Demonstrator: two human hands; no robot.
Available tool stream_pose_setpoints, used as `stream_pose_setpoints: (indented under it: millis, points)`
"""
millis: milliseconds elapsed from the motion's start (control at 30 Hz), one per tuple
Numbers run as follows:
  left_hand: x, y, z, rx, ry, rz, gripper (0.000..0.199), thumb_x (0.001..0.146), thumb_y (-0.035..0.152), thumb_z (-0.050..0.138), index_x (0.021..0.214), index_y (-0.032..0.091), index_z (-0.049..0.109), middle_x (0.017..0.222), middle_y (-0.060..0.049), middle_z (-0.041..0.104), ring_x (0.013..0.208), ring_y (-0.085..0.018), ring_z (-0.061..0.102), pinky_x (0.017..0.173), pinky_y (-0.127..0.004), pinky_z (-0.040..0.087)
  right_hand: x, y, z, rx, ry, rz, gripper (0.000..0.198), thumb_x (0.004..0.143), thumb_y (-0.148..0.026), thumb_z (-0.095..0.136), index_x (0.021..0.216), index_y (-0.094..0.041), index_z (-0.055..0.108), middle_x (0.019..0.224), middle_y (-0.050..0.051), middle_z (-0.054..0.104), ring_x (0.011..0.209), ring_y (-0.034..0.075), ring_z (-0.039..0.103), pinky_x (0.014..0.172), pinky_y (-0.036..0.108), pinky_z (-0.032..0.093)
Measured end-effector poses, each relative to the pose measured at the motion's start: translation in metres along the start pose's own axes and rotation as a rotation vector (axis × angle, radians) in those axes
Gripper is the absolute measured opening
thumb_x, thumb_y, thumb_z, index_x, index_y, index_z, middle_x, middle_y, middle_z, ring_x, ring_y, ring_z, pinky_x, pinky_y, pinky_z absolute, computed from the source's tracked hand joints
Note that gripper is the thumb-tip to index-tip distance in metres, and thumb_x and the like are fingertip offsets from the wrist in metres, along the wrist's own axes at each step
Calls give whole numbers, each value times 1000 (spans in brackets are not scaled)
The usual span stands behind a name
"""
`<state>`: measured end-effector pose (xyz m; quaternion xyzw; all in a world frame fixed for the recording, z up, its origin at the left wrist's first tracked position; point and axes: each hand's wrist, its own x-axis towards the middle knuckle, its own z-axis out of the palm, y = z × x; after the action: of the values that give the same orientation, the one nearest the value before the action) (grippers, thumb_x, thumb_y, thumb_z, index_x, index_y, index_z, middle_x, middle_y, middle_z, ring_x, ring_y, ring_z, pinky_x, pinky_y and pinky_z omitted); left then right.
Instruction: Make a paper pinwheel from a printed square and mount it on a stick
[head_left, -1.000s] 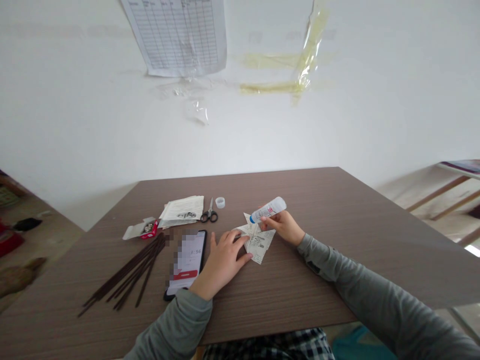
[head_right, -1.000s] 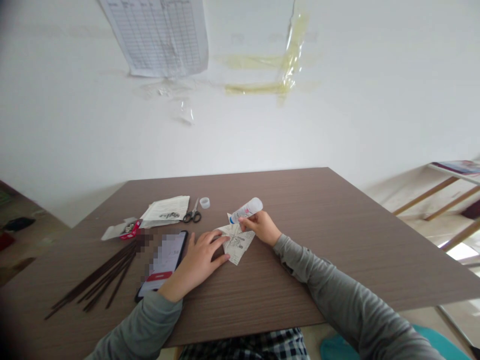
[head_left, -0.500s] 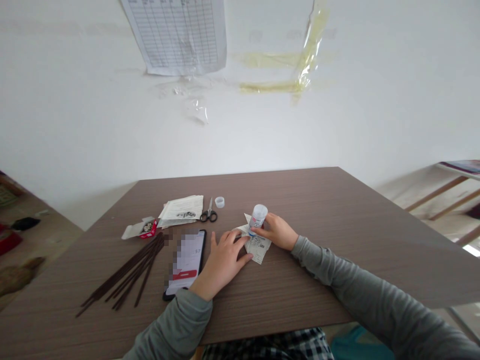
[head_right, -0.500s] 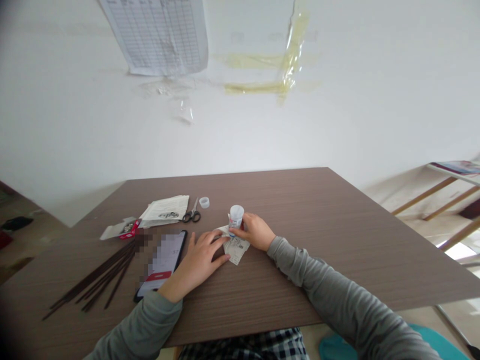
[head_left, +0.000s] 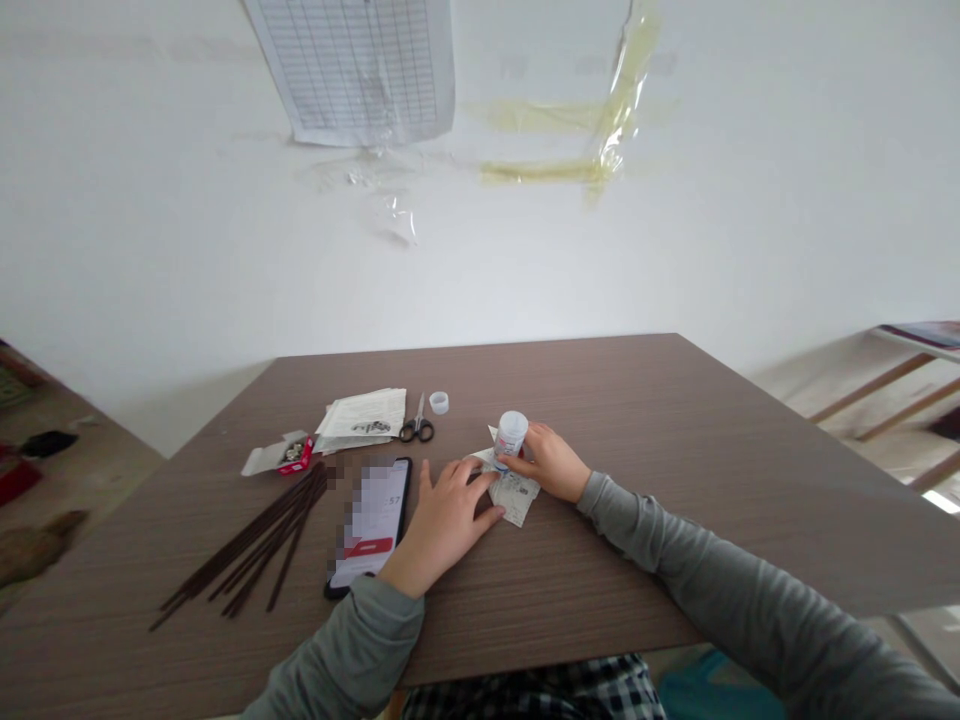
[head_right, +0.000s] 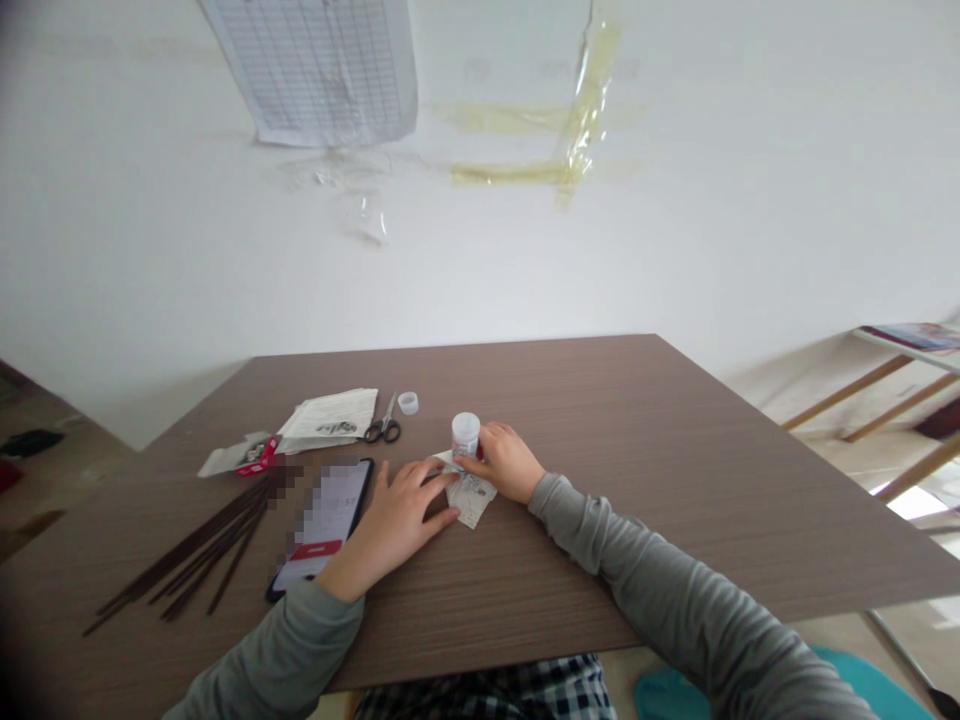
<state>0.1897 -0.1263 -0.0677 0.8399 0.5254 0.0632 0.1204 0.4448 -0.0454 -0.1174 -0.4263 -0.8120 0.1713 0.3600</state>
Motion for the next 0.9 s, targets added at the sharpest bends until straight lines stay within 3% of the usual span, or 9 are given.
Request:
stream_pose_setpoints:
  millis: [500, 700, 800, 900]
  points:
    - [0, -1, 1, -22, 12, 5, 46, 120, 37, 89, 166, 39, 89, 182, -14, 79, 176, -51, 68, 153, -102, 31, 1, -1, -1, -30, 6, 10, 29, 110, -51, 98, 101, -29, 81, 102, 10, 86, 108, 39, 83, 115, 60, 69]
    - [0, 0, -1, -18, 0, 0, 47, 120, 34, 87, 167, 35, 88, 184, -17, 78, 177, -52, 68, 152, -104, 28, -3, 5, 0, 153, 94, 49, 36, 106, -63, 104, 103, -32, 86, 105, 11, 89, 116, 42, 87, 125, 65, 69]
    - [1, -3, 2, -30, 23, 10, 45, 120, 36, 87, 165, 37, 89, 182, -15, 79, 175, -51, 69, 153, -102, 30, -2, 8, -2, 315, 184, 122, 41, 105, -70, 101, 114, -32, 91, 116, 14, 95, 123, 45, 89, 123, 68, 73]
    - [1, -6, 6, -39, 40, 20, 45, 120, 37, 87, 165, 39, 89, 181, -14, 79, 174, -49, 70, 154, -100, 30, -1, 11, -9, 440, 239, 147, 47, 103, -60, 99, 137, -29, 94, 127, 13, 98, 122, 42, 92, 122, 65, 75]
